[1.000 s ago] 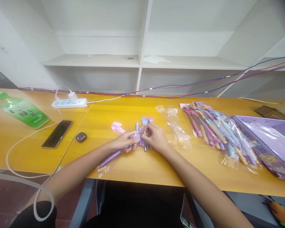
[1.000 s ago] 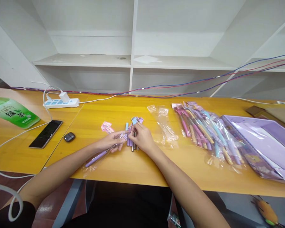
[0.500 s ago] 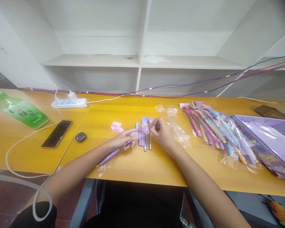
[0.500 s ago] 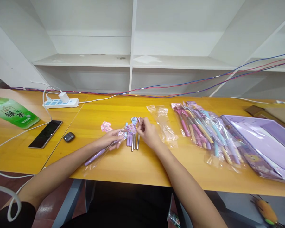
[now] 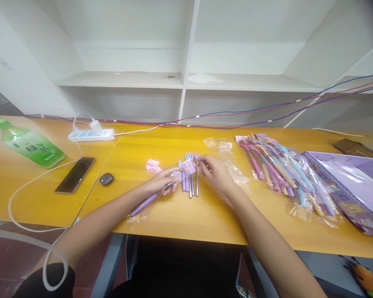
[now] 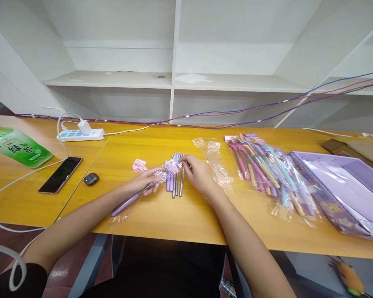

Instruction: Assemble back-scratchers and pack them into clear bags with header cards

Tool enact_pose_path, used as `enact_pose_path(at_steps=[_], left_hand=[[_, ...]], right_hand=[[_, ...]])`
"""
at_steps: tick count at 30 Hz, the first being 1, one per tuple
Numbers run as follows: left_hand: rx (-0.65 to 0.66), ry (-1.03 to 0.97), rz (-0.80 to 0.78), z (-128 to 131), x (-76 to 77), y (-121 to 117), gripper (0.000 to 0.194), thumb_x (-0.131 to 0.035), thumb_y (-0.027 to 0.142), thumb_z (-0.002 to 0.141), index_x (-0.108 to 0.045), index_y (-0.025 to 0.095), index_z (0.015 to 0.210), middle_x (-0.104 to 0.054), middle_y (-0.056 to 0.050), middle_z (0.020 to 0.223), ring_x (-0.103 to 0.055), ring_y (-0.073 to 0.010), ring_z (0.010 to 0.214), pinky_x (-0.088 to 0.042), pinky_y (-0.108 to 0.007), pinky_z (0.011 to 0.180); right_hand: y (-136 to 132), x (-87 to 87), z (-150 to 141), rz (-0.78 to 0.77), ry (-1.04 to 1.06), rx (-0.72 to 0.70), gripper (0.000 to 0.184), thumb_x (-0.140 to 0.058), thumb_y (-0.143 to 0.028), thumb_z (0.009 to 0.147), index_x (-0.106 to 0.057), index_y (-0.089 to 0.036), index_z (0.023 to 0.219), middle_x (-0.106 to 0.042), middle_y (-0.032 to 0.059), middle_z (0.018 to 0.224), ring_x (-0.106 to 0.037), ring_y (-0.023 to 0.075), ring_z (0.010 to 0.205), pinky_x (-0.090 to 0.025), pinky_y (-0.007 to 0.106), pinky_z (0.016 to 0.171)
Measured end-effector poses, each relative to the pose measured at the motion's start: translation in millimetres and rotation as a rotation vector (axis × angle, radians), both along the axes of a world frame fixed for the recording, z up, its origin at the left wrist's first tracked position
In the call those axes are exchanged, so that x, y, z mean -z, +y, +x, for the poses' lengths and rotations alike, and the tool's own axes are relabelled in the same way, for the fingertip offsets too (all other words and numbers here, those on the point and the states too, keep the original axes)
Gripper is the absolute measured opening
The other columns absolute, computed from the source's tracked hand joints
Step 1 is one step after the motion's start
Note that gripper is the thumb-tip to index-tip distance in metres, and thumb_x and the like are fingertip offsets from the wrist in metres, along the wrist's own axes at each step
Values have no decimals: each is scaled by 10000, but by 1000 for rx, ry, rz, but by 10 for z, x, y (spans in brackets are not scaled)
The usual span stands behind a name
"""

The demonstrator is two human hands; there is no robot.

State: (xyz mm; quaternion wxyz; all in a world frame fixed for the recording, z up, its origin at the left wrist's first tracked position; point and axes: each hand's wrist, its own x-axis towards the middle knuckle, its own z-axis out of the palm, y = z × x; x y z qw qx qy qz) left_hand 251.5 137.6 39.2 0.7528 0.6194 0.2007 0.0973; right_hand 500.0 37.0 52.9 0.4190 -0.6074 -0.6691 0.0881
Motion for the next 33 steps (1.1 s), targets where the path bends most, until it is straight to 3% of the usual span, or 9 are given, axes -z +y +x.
enact_pose_path(at_steps=[2,7,11,23,28,33], left_hand=[[6,5,4,1,-2,0,810,-704,489,933,-413,137,1602,-675,22,637,-495,-74,343,-308,-172,355],[8,15,14,6,0,0,796,-714,516,925,-454,132,1571,-676,19,635,-501,-76,348,-302,-177,368],[5,19,21,5,-7,-5,795,-716,520,923,-458,127,1564,-678,18,638,-497,-77,351,-297,-180,371],[7,25,17,5,-25,-15,775,-722,538,912,-492,124,1525,-680,19,644,-489,-73,347,-300,-188,368],[14,19,13,8,-15,-15,761,-715,529,926,-489,126,1530,-683,16,650,-486,-70,347,-299,-187,370],[9,14,17,4,-6,-15,767,-721,533,920,-491,115,1520,-679,17,646,-492,-73,345,-306,-183,363]], right_hand=[[9,17,1,-3,3,9,166,-502,-294,1022,-657,-238,1038,-735,65,969,-687,195,776,-552,327,719],[4,13,14,-74,60,-16,109,-533,-300,994,-622,-241,1013,-706,19,824,-647,145,563,-550,297,614],[-21,-9,39,-100,42,-37,94,-531,-287,998,-609,-252,1037,-668,-17,727,-662,146,552,-552,290,632],[-35,-2,71,-118,71,-50,60,-555,-259,972,-602,-253,1009,-670,-19,767,-666,137,566,-559,292,645],[-49,-15,33,-124,197,-66,47,-563,-246,944,-611,-248,945,-650,-24,723,-663,147,571,-575,303,643],[-24,-25,-19,-110,332,-43,119,-582,-291,925,-659,-219,871,-679,10,836,-635,117,553,-550,277,584]])
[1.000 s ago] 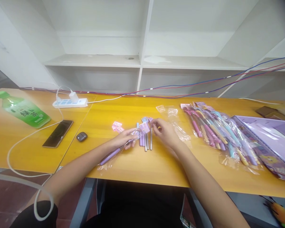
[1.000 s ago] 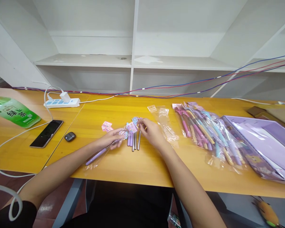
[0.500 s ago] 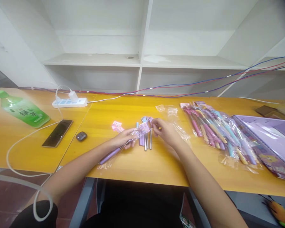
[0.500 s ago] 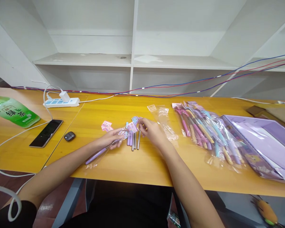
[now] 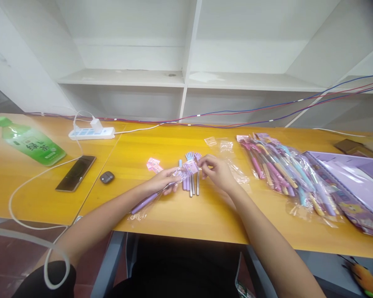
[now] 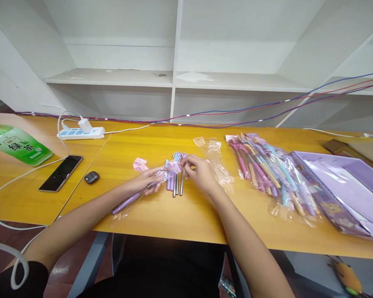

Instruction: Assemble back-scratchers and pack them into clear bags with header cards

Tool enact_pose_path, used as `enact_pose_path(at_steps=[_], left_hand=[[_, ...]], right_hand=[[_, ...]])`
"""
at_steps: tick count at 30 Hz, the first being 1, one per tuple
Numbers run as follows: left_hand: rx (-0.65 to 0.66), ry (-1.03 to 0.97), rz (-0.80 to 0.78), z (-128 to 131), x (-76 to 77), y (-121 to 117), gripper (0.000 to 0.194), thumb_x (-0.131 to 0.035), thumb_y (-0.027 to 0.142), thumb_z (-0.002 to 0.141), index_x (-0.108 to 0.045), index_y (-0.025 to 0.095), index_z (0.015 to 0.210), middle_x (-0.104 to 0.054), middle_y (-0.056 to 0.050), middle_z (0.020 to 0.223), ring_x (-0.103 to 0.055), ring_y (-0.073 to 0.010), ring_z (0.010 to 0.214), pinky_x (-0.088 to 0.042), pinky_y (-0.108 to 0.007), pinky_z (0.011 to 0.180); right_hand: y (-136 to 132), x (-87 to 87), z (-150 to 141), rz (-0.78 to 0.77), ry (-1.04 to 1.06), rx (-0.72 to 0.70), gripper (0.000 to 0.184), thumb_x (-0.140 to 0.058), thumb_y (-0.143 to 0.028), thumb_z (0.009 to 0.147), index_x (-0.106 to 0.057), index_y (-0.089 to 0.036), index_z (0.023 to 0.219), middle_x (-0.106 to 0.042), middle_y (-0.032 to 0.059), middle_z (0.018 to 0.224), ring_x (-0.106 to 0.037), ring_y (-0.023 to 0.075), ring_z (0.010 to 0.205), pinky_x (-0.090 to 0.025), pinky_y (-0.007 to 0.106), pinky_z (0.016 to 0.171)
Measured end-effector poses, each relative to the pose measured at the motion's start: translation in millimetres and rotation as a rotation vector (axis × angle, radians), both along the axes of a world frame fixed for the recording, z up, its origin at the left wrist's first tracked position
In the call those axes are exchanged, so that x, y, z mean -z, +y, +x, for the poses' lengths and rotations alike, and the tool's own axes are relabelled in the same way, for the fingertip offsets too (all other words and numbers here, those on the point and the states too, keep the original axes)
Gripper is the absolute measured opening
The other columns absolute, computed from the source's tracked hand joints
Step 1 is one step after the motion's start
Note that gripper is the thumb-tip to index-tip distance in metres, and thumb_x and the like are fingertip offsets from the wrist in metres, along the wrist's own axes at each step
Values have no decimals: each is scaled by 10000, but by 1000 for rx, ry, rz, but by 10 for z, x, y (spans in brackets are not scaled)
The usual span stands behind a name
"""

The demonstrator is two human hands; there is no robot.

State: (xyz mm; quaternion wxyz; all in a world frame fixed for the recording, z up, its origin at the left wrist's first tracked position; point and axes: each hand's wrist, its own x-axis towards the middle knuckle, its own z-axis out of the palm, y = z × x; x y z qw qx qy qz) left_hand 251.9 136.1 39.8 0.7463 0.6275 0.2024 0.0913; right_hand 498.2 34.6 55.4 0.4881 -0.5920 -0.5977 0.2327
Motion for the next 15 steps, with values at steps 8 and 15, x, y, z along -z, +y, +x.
enact_pose_path(at_steps=[8,15], left_hand=[[15,2,24,-12,1,-9,671,-704,531,936,-549,115,1440,-673,22,655,-492,-69,352,-297,-185,372],[22,4,41,-13,-15,-16,622,-704,540,935,-570,125,1380,-668,27,649,-492,-67,355,-302,-179,374]], right_hand=[[28,-54,-60,-64,123,-84,260,-665,-453,924,-738,-208,967,-663,58,1034,-652,160,794,-579,334,740],[61,1,-71,-78,106,-119,302,-675,-514,936,-739,-226,995,-684,59,1082,-644,221,1037,-520,394,956]])
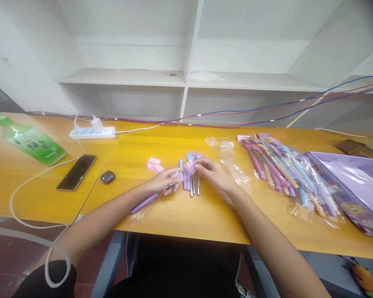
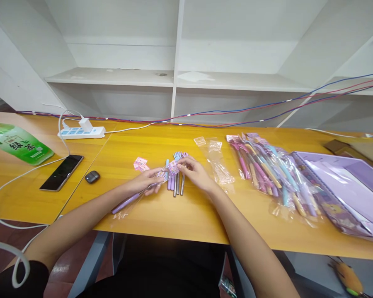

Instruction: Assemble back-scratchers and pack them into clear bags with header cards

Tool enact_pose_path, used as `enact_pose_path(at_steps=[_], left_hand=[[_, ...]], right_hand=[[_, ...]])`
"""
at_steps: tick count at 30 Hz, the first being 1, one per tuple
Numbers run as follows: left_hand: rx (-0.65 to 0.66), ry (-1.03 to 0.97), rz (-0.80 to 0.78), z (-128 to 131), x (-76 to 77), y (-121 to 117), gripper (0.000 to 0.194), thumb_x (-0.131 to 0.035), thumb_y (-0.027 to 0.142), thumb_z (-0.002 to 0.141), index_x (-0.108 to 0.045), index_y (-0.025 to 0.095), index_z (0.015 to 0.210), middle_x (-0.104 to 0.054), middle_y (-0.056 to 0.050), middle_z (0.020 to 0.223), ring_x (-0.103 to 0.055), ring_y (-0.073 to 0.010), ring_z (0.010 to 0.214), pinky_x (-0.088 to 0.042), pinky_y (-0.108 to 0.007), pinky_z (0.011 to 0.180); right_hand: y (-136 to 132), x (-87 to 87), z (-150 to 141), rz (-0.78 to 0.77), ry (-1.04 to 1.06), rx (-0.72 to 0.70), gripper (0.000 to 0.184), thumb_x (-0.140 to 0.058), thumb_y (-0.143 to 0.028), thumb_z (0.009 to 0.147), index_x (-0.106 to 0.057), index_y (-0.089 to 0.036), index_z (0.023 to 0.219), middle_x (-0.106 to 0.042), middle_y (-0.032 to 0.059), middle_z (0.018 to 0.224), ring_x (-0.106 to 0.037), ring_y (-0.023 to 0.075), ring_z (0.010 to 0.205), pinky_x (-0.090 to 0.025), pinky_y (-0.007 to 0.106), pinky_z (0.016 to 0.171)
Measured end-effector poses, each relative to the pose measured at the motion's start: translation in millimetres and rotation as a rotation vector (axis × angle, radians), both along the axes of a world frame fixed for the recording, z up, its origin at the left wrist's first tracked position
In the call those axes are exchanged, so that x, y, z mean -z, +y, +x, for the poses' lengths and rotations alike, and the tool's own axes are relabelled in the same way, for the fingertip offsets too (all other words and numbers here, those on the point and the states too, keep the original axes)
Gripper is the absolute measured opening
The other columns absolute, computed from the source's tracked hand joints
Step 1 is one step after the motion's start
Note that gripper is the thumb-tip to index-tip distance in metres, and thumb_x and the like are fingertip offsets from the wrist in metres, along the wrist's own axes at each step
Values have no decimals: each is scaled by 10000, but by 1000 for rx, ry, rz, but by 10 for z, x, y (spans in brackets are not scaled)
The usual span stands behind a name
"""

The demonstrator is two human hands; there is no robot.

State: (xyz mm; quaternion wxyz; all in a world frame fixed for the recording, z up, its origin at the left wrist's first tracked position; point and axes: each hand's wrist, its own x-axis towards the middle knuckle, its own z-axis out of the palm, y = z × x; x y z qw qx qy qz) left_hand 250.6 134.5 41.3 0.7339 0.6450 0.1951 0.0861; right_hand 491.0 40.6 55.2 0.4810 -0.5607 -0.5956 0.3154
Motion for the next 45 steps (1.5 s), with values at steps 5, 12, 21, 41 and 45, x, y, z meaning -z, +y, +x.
enact_pose_path(at_steps=[5,12,21,41,45], left_hand=[[4,1,0,-1,-11,-4,639,-700,535,943,-558,132,1419,-671,25,660,-483,-60,352,-294,-179,379],[37,19,-13,-23,-51,-3,694,-676,493,967,-484,163,1547,-654,38,638,-453,-60,336,-280,-181,376],[313,99,-14,-76,-187,-119,633,-681,482,981,-526,220,1536,-666,14,691,-486,-62,398,-332,-183,424],[-485,-424,-98,-44,-223,-89,472,-664,410,853,-503,200,1243,-608,55,741,-439,-63,452,-290,-188,432],[-514,-539,-119,-8,-203,-207,507,-680,254,759,-506,226,1234,-639,7,940,-518,-80,661,-428,-198,613]], right_hand=[[-9,-15,34,16,-48,16,315,-644,-531,963,-729,-232,911,-666,58,1038,-624,233,1046,-481,408,1019],[18,28,249,107,95,270,358,-633,-593,963,-624,-236,940,-566,-7,805,-520,143,693,-450,264,627],[71,48,-38,-114,105,160,417,-692,-620,907,-706,-209,976,-567,-39,570,-496,125,474,-423,259,470],[-75,8,-606,-389,408,-379,290,-650,-316,850,-642,-231,1127,-733,43,1003,-602,105,532,-283,178,327],[-141,43,-923,-478,357,-587,397,-750,-440,896,-602,-209,1183,-744,28,878,-609,112,497,-375,199,334]])
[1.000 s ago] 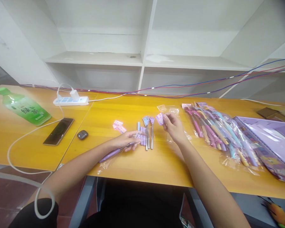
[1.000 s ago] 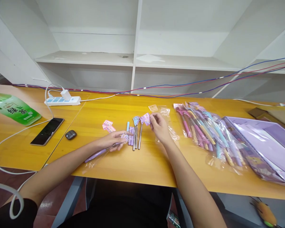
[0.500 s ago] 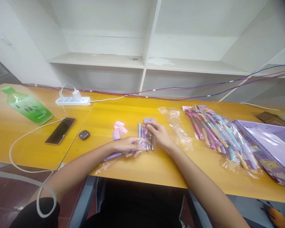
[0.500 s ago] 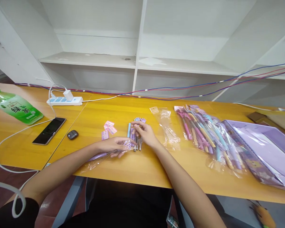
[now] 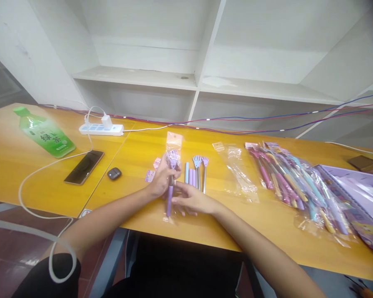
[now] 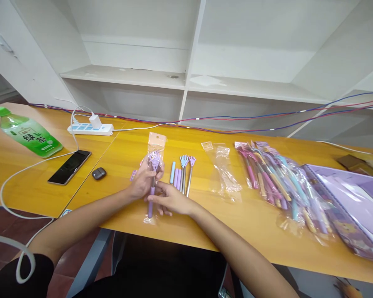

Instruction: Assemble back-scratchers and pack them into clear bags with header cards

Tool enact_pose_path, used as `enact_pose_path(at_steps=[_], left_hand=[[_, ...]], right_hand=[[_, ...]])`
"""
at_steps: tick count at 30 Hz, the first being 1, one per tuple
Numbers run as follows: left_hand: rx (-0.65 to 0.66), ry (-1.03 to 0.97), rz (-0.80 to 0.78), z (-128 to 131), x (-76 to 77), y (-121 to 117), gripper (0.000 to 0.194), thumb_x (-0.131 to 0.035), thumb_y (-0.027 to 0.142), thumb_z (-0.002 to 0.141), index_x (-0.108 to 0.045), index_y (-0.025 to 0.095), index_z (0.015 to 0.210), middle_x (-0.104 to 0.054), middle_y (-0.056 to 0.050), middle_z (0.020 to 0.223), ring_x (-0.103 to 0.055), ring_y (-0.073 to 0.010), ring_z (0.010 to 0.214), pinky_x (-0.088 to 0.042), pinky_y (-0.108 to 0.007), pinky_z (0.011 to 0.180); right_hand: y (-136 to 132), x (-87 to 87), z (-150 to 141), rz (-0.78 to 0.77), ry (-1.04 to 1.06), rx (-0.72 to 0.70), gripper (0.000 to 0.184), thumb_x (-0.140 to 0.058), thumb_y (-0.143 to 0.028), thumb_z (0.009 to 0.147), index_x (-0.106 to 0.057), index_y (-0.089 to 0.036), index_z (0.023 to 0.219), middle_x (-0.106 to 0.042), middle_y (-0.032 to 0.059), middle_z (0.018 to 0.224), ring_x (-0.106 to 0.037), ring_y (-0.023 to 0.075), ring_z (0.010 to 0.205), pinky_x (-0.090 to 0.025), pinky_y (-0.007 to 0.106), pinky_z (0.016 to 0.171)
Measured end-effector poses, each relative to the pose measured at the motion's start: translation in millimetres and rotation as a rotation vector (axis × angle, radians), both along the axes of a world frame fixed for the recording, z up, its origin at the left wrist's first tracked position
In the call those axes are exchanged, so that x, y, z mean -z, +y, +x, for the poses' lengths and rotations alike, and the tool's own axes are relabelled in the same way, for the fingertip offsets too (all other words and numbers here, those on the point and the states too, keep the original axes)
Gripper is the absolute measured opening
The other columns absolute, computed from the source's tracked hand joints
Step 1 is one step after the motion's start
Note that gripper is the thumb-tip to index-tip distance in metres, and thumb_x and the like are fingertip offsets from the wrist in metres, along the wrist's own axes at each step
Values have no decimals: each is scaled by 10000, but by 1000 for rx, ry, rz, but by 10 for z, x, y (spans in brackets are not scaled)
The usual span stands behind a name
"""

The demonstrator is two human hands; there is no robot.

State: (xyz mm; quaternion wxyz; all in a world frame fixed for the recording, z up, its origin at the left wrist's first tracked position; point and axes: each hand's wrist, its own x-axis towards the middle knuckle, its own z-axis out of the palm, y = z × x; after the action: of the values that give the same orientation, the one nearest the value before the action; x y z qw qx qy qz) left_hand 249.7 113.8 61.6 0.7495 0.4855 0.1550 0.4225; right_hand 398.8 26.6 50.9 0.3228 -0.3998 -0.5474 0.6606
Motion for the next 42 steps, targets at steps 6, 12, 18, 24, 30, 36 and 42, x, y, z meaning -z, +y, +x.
enact_pose_path(at_steps=[6,12,18,24,30,36,42], left_hand=[[56,208,198,7,100,73,462,-652,434,943,-553,243,1351,-671,-75,1197,-613,-209,1135,-480,-340,1007],[349,487,307,14,289,218,489,-739,541,908,-625,172,1208,-721,-88,1038,-676,-181,858,-517,-306,749],[338,597,354,6,317,208,412,-650,568,964,-649,157,985,-693,-19,785,-661,-127,670,-498,-240,612],[235,568,245,25,324,248,524,-749,610,872,-560,190,1121,-692,3,809,-666,-121,571,-526,-239,525],[207,599,234,33,332,256,514,-812,591,815,-548,195,1011,-699,6,782,-657,-114,562,-538,-235,522],[213,684,282,1,292,245,497,-852,563,783,-573,202,982,-701,5,740,-680,-137,611,-548,-234,544],[193,673,375,-10,278,263,432,-862,497,783,-647,181,985,-729,-32,902,-697,-135,683,-585,-261,628]], right_hand=[[104,128,72,73,87,184,401,-767,-548,893,-607,-190,975,-649,-30,620,-564,114,460,-410,215,387],[205,-3,492,234,202,669,419,-792,-586,864,-670,-209,999,-617,-31,657,-578,124,564,-464,252,517],[281,-33,735,287,380,969,476,-817,-645,817,-622,-211,821,-572,-29,712,-501,92,570,-407,234,497],[332,21,833,337,379,1081,503,-814,-681,805,-594,-229,793,-519,-49,636,-487,101,536,-452,236,504],[295,-33,906,395,294,935,597,-608,-765,916,-752,-210,1084,-639,23,825,-549,121,569,-455,262,483],[226,-126,981,429,241,767,644,-506,-731,982,-627,-331,1471,-653,32,1040,-578,144,648,-568,308,620],[197,-178,998,481,163,829,661,-437,-727,1010,-608,-323,1505,-623,43,1008,-576,169,691,-550,314,632]])
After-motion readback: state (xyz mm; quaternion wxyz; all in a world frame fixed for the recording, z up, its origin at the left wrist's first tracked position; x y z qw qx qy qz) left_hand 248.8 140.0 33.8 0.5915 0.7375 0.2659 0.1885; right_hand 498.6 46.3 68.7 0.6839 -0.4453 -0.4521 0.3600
